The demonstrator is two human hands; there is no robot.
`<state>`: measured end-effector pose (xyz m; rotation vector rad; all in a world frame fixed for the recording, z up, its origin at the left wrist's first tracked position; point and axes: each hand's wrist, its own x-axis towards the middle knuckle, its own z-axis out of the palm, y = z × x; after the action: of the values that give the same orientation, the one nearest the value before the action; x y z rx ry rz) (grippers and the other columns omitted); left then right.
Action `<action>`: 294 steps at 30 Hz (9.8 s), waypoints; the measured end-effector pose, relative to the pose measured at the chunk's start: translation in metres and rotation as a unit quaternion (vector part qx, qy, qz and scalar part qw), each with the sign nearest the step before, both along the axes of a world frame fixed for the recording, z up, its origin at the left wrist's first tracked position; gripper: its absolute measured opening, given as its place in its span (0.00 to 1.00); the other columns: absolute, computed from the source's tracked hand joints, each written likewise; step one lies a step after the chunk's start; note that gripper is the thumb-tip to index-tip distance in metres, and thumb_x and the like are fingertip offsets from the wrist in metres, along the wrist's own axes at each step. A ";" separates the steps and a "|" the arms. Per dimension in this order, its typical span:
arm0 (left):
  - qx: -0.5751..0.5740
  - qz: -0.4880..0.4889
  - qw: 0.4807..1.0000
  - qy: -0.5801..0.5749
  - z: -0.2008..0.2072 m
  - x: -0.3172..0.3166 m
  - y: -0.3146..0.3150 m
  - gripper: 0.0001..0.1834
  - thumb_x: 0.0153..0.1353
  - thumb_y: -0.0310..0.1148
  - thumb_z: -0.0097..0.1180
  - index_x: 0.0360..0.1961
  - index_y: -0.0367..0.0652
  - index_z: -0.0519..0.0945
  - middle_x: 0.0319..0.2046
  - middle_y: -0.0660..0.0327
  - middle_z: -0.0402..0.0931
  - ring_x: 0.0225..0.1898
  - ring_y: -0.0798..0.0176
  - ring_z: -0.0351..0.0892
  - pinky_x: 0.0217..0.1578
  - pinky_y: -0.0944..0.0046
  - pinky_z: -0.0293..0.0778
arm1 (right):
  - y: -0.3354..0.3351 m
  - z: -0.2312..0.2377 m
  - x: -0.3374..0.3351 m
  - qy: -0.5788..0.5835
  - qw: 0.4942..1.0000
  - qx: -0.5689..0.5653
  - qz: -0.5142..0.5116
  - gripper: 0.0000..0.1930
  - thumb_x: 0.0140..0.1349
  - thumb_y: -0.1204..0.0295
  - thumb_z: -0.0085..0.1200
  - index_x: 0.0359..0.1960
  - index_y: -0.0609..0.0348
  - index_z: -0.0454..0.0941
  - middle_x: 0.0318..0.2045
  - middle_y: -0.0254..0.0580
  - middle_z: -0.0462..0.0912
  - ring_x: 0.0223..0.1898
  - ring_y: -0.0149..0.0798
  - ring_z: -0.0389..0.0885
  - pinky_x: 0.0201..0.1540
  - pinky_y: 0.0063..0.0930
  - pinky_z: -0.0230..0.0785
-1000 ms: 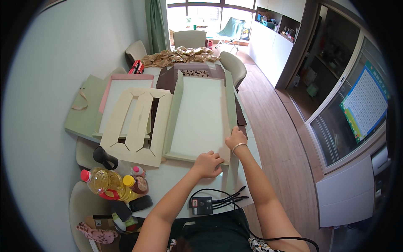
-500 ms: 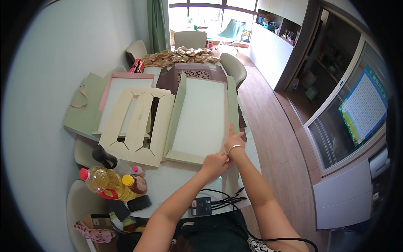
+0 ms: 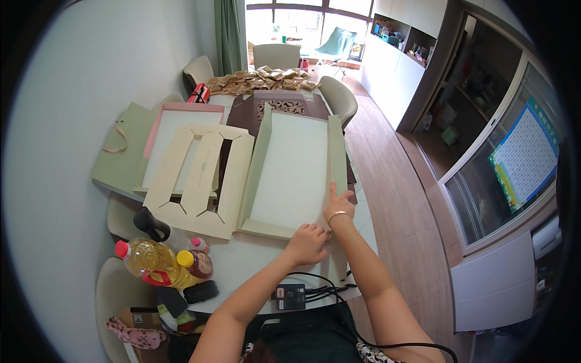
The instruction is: The person assembles flat cardboard boxes by folding the flaps and tucking them into slots. They handle several pre-cut cardboard pieces, folding the sides and securing the structure by hand on a white table.
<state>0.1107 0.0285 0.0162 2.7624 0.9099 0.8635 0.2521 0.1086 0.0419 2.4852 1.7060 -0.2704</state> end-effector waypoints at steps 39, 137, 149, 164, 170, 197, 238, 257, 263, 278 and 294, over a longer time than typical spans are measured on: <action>-0.037 0.008 0.949 0.314 0.088 -0.138 0.108 0.08 0.47 0.29 0.58 0.21 0.61 0.84 0.26 0.74 0.80 0.46 0.68 0.75 0.69 0.41 0.45 | -0.040 0.026 0.003 0.100 0.788 0.273 0.542 0.31 0.37 0.65 0.66 0.48 0.48 0.71 0.37 0.38 0.72 0.42 0.42 0.75 0.46 0.40 0.70; -0.258 0.198 0.945 -0.032 -0.011 -0.014 0.029 0.12 0.57 0.42 0.57 0.26 0.46 0.82 0.27 0.60 0.81 0.33 0.53 0.79 0.38 0.54 0.70 | -0.036 -0.059 0.088 0.108 0.947 0.258 0.156 0.14 0.57 0.62 0.49 0.20 0.55 0.79 0.21 0.45 0.80 0.27 0.50 0.80 0.31 0.45 0.72; -0.212 0.258 0.940 -0.074 -0.031 -0.007 0.024 0.13 0.51 0.42 0.64 0.20 0.47 0.76 0.25 0.62 0.77 0.31 0.56 0.76 0.37 0.56 0.64 | -0.059 -0.072 0.073 0.121 0.864 0.387 0.299 0.09 0.52 0.66 0.56 0.27 0.56 0.73 0.31 0.44 0.75 0.35 0.46 0.73 0.36 0.42 0.64; -0.085 0.142 0.985 0.045 -0.007 -0.024 0.006 0.16 0.44 0.46 0.66 0.25 0.45 0.80 0.32 0.61 0.73 0.38 0.57 0.73 0.36 0.56 0.71 | -0.080 -0.064 0.058 0.111 0.791 0.292 0.526 0.13 0.47 0.65 0.63 0.34 0.51 0.76 0.37 0.35 0.80 0.38 0.39 0.78 0.40 0.33 0.74; -0.054 0.112 0.987 0.102 -0.010 -0.033 0.000 0.16 0.41 0.39 0.64 0.32 0.45 0.79 0.34 0.61 0.74 0.39 0.57 0.73 0.34 0.56 0.73 | -0.072 -0.052 0.053 0.078 0.815 0.217 0.531 0.09 0.48 0.68 0.58 0.32 0.51 0.76 0.32 0.37 0.80 0.36 0.41 0.79 0.38 0.34 0.75; -0.163 0.122 0.964 0.169 -0.006 -0.029 0.009 0.12 0.53 0.41 0.62 0.30 0.43 0.80 0.32 0.56 0.79 0.36 0.51 0.80 0.35 0.53 0.77 | -0.044 -0.041 0.048 0.043 0.842 0.185 0.504 0.26 0.48 0.39 0.58 0.20 0.50 0.75 0.22 0.32 0.78 0.30 0.39 0.81 0.29 0.33 0.74; -0.186 0.055 0.961 0.198 0.007 0.034 0.024 0.13 0.60 0.37 0.55 0.40 0.40 0.70 0.37 0.54 0.78 0.40 0.50 0.79 0.37 0.51 0.75 | -0.039 -0.041 0.111 0.020 0.864 0.168 0.474 0.24 0.46 0.42 0.61 0.23 0.51 0.75 0.26 0.31 0.79 0.36 0.37 0.81 0.35 0.33 0.75; -0.200 0.043 0.954 0.218 0.006 0.041 0.032 0.10 0.63 0.35 0.52 0.40 0.40 0.70 0.35 0.53 0.79 0.40 0.47 0.79 0.38 0.50 0.74 | -0.035 -0.039 0.168 0.039 0.887 0.204 0.412 0.28 0.38 0.39 0.64 0.18 0.52 0.73 0.22 0.33 0.76 0.29 0.40 0.79 0.30 0.35 0.72; -0.207 0.041 0.957 0.197 0.006 0.037 0.030 0.12 0.62 0.36 0.54 0.41 0.39 0.70 0.37 0.53 0.78 0.41 0.47 0.79 0.39 0.50 0.74 | -0.033 -0.035 0.202 0.018 0.922 0.159 0.353 0.28 0.38 0.39 0.64 0.20 0.54 0.75 0.24 0.37 0.78 0.33 0.42 0.80 0.34 0.36 0.73; -0.202 0.099 0.964 0.141 -0.005 0.018 0.023 0.13 0.58 0.40 0.58 0.36 0.42 0.76 0.38 0.55 0.77 0.43 0.49 0.78 0.41 0.52 0.76 | -0.044 -0.048 0.090 0.076 0.834 0.288 0.465 0.20 0.41 0.50 0.67 0.24 0.50 0.76 0.27 0.34 0.76 0.34 0.40 0.76 0.40 0.36 0.66; -0.231 0.105 0.945 0.207 -0.016 -0.037 -0.001 0.10 0.48 0.30 0.57 0.34 0.41 0.79 0.32 0.53 0.80 0.38 0.47 0.80 0.37 0.49 0.76 | -0.069 -0.031 0.047 -0.040 0.874 0.220 0.432 0.04 0.56 0.66 0.52 0.26 0.47 0.76 0.28 0.34 0.76 0.26 0.39 0.80 0.25 0.36 0.71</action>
<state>0.0738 0.0278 0.0001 2.4838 1.2951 0.0475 0.2988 0.0394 0.0114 1.6099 2.8381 0.3403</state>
